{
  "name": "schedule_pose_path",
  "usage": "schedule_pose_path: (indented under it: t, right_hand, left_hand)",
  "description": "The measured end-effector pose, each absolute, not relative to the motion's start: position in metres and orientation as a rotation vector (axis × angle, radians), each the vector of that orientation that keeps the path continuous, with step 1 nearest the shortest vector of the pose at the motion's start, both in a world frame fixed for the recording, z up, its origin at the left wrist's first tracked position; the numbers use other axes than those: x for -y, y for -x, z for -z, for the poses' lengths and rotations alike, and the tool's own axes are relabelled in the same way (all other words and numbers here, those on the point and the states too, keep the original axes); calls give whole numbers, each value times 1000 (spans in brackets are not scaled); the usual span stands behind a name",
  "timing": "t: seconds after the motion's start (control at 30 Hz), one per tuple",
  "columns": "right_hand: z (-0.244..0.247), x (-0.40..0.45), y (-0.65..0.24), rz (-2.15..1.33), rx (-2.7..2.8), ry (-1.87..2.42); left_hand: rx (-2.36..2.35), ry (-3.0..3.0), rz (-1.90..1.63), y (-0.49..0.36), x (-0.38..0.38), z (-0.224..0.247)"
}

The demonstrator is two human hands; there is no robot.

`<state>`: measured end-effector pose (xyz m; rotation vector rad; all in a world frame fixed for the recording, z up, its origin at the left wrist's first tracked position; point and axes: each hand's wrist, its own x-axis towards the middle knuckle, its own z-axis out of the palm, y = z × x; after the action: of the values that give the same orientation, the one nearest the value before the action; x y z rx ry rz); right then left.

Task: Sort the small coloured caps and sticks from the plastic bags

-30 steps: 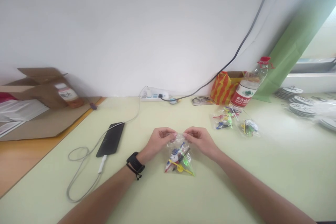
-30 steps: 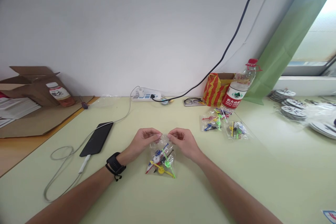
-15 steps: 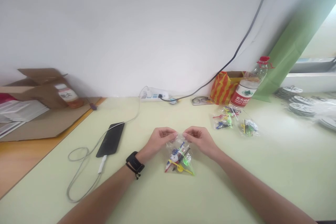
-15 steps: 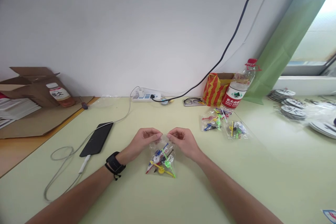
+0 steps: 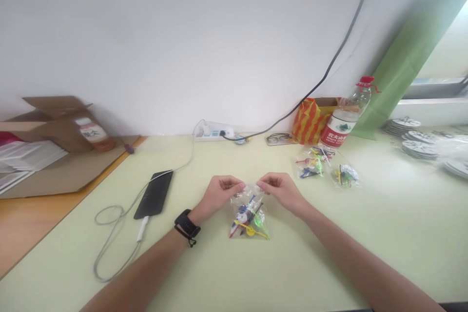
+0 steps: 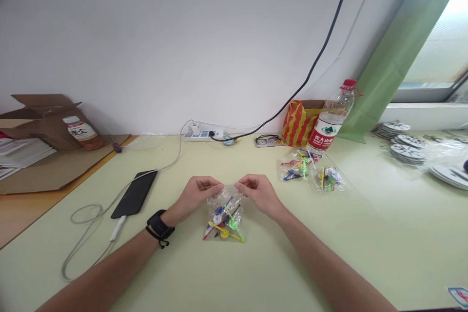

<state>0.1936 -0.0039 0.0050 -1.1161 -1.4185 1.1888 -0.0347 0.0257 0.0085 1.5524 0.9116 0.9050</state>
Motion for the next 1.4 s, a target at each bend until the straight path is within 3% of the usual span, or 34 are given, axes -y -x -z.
schedule_pose_path:
  t: [0.8, 1.4]
  right_hand:
    - [14, -6, -199, -1382, 1083, 986]
    - [5, -1, -199, -1040, 1421, 1082]
  left_hand:
    - [-966, -1433, -1007, 48, -43, -3]
    - [-968, -1609, -1010, 47, -43, -7]
